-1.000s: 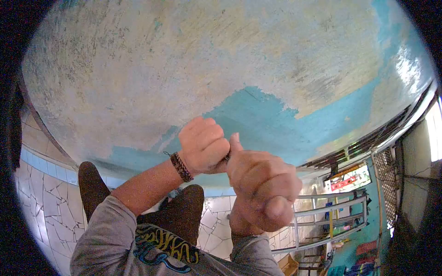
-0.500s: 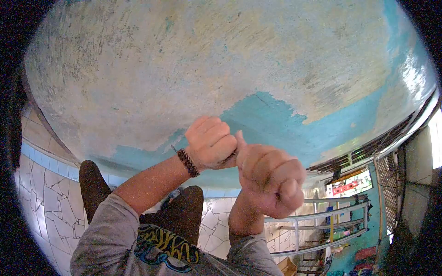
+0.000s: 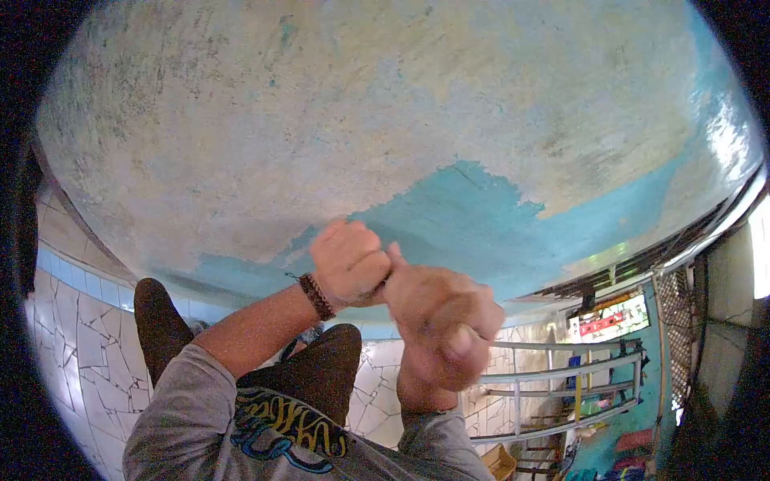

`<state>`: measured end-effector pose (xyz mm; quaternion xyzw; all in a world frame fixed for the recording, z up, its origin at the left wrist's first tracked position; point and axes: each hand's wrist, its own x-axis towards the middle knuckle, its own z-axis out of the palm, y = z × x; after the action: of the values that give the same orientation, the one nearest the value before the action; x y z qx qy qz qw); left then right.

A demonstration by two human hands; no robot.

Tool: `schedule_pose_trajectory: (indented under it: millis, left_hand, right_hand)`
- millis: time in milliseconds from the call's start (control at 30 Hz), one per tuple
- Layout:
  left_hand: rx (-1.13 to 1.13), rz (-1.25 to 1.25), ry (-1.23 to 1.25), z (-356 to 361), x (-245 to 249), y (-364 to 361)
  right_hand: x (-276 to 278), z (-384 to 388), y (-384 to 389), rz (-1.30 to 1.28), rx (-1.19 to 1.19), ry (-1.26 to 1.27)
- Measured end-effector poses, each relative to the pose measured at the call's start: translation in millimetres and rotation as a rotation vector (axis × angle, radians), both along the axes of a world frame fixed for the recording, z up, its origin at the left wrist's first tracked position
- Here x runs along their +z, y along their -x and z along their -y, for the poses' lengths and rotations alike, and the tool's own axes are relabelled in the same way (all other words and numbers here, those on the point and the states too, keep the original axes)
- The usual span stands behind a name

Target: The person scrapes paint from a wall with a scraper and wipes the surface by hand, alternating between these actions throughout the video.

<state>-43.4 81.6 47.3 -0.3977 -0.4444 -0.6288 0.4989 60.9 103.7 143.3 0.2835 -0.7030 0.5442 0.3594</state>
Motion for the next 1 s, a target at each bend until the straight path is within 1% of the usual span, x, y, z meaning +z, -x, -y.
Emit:
schedule_pose_trajectory:
  millis: [133,200,300,333,433,467,567,600,667,700,733,833,867,933,967,1000]
  left_hand:
    - [-0.005,-0.065,-0.014,6,24,3]
    - [0.012,-0.027,0.006,7,12,2]
    - [0.025,-0.014,0.021,2,3,2]
    - [0.022,-0.007,0.029,2,0,1]
    - [-0.028,-0.054,0.007,1,14,-2]
    - [-0.025,-0.036,-0.002,1,12,-2]
    - [-0.017,0.005,-0.010,-4,-3,-3]
    - [-0.011,0.021,0.001,-3,-9,-3]
    - [-0.021,0.010,0.006,-4,-11,-5]
    - [-0.034,-0.009,-0.002,-1,-1,-6]
    - [-0.039,-0.034,-0.011,1,5,-4]
    - [-0.008,-0.031,-0.034,-2,5,-2]
    - [-0.009,-0.004,-0.008,-4,-4,-5]
    - [-0.001,0.043,0.039,-1,-18,-4]
    - [-0.007,0.017,0.013,-5,-18,-4]
    - [-0.013,-0.006,-0.010,-4,-7,-6]
  right_hand:
    - [11,3,4,-0.072,0.102,0.016]
    - [3,0,2,-0.079,0.089,0.053]
    - [-6,-2,3,0.008,0.059,0.023]
    - [-3,-4,2,0.017,0.097,0.025]
    - [3,-2,-4,-0.067,0.093,0.043]
    - [4,-3,-3,-0.067,0.100,0.018]
    - [-15,-6,-5,-0.048,-0.062,-0.042]
    - [-14,-1,0,0.019,0.029,0.000]
    - [-12,-6,-4,-0.001,0.052,0.031]
    - [-11,-8,-5,-0.005,0.071,0.045]
    - [-5,-5,-2,-0.064,0.104,0.019]
    - [-5,-3,-1,-0.067,0.095,0.015]
    - [-16,-10,-4,-0.041,0.043,0.028]
    - [-21,-7,-4,0.023,0.023,0.053]
    - [-22,-6,-3,0.054,0.022,0.064]
    - [-19,-9,-7,0.010,0.029,0.045]
